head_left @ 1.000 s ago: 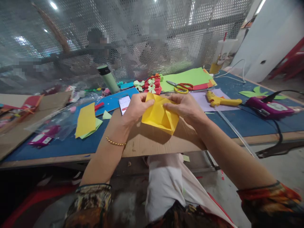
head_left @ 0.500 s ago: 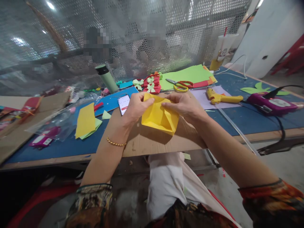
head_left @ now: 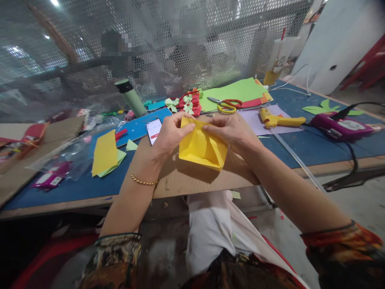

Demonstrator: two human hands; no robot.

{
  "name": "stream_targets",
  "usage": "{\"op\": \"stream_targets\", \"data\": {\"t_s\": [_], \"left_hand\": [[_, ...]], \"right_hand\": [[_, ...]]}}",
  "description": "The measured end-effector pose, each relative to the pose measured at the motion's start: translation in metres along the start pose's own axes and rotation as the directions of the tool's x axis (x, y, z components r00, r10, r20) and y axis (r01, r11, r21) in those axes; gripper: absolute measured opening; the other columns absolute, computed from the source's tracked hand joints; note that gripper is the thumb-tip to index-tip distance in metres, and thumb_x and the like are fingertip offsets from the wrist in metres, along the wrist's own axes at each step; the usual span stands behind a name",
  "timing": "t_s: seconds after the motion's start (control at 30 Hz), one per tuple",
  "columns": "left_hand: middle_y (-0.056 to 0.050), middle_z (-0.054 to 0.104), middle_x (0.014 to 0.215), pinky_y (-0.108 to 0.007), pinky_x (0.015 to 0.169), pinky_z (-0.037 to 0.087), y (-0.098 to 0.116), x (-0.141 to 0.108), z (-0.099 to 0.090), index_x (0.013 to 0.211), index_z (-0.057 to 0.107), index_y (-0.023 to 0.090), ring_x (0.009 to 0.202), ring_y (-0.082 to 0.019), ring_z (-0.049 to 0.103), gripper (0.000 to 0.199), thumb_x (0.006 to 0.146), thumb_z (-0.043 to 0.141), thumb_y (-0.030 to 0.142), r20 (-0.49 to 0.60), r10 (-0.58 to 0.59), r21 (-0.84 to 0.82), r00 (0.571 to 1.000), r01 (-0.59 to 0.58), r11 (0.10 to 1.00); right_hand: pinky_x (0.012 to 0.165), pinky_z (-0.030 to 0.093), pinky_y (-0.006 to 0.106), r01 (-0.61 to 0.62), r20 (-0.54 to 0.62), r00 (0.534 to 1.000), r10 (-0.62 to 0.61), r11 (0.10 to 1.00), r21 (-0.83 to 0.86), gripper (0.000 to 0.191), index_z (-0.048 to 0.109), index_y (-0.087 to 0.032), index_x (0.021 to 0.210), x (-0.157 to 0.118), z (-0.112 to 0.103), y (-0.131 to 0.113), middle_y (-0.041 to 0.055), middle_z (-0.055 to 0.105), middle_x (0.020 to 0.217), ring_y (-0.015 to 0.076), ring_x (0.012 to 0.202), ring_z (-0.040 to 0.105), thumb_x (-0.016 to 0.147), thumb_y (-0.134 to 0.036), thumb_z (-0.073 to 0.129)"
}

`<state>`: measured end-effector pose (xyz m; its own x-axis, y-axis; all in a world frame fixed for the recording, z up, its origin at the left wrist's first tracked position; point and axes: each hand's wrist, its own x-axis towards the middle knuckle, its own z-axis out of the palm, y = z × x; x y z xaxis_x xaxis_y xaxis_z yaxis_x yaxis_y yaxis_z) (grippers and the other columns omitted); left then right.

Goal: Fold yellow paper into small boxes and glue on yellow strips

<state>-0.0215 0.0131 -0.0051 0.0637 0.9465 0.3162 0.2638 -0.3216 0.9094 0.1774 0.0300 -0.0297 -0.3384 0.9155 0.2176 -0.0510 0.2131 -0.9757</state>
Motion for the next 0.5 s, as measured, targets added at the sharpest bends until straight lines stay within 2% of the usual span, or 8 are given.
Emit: {"op": "stream_targets", "data": {"t_s": [0.2,0.37,0.5], "left_hand": [[0.001,0.067,0.075,-0.023,0.06,0.051,0.0022,-0.0019,0.0,0.084,0.069,0.019,0.067,-0.012,0.06,0.009,0.074,0.069,0.02,0.041,0.071,0.086,0.997,-0.074,0.994],[0.002,0.065,0.07,-0.023,0.058,0.049,0.0054,-0.0032,-0.0003,0.082,0.069,0.019,0.063,-0.011,0.058,0.01,0.073,0.072,0.022,0.047,0.017,0.03,0.999,-0.019,0.999],[0.001,0.069,0.074,-0.025,0.06,0.053,0.0082,-0.0046,-0.0007,0.081,0.07,0.019,0.066,-0.014,0.064,0.011,0.073,0.075,0.023,0.065,-0.028,-0.008,0.997,0.028,1.0]], "right_hand": [[0.054,0.045,0.023,-0.031,-0.029,0.999,0.03,0.998,-0.046,0.014,0.073,-0.019,0.073,-0.0008,0.0018,-0.004,0.0022,0.073,0.073,0.0133,0.063,0.063,0.078,-0.03,0.079],[0.056,0.046,0.024,-0.041,-0.024,0.999,0.041,0.999,-0.034,0.011,0.073,-0.019,0.073,-0.0011,0.0019,-0.0041,0.0026,0.074,0.074,0.0139,0.064,0.064,0.077,-0.028,0.078],[0.055,0.048,0.024,-0.04,-0.015,0.999,0.04,0.999,-0.016,0.007,0.076,-0.02,0.076,-0.0023,0.002,-0.0043,0.0024,0.075,0.074,0.0146,0.065,0.065,0.077,-0.026,0.078]]}}
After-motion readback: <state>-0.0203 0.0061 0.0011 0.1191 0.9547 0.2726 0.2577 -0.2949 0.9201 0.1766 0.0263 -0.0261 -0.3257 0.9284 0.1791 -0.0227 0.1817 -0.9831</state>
